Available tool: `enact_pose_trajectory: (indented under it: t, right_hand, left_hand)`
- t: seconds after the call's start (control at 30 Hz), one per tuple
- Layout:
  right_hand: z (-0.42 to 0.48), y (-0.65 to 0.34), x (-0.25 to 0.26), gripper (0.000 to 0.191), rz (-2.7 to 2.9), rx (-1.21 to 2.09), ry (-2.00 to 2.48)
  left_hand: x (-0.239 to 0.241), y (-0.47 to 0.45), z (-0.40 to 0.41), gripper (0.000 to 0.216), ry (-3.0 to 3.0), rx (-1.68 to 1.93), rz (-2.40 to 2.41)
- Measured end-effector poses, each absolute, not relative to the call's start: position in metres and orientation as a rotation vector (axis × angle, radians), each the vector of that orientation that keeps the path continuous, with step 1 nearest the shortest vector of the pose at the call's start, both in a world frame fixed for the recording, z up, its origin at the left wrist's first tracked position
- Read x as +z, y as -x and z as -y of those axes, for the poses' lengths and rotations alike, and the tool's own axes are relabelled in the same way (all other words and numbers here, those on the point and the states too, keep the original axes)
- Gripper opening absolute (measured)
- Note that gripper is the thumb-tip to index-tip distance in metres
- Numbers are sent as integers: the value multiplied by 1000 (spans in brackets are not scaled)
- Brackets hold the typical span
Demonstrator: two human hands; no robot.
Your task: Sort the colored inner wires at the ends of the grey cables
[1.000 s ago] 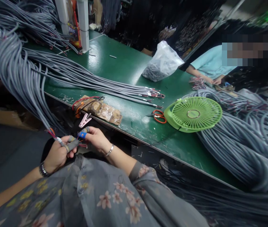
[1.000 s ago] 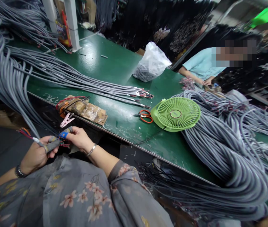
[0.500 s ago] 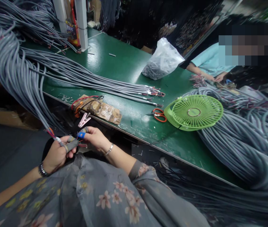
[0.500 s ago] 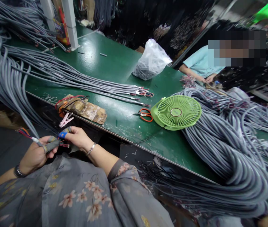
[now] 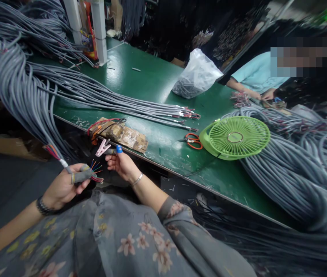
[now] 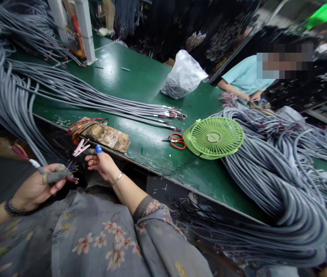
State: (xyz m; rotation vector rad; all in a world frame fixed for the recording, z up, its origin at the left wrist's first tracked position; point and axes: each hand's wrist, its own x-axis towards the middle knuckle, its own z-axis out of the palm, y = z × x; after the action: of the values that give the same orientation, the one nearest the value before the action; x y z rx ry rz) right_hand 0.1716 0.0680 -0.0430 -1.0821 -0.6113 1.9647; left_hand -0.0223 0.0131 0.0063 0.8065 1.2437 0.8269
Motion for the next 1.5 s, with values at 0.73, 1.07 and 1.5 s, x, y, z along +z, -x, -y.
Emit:
enact_pose_trajectory:
  t: [0.73,1.07,1.5]
  right_hand:
    - [-80,-129,-45,62,512,1834,914]
    - [-78,-141,-46,72,520,1953,910]
    - [-72,-143,-52,48,592,1877,810]
  left_hand:
    - [-12,21,-37,45,-755,755,-1070]
    - [-12,25,-32,51,-786,790,-1040]
    - [3,5,-14,50,-752,1006,-1227]
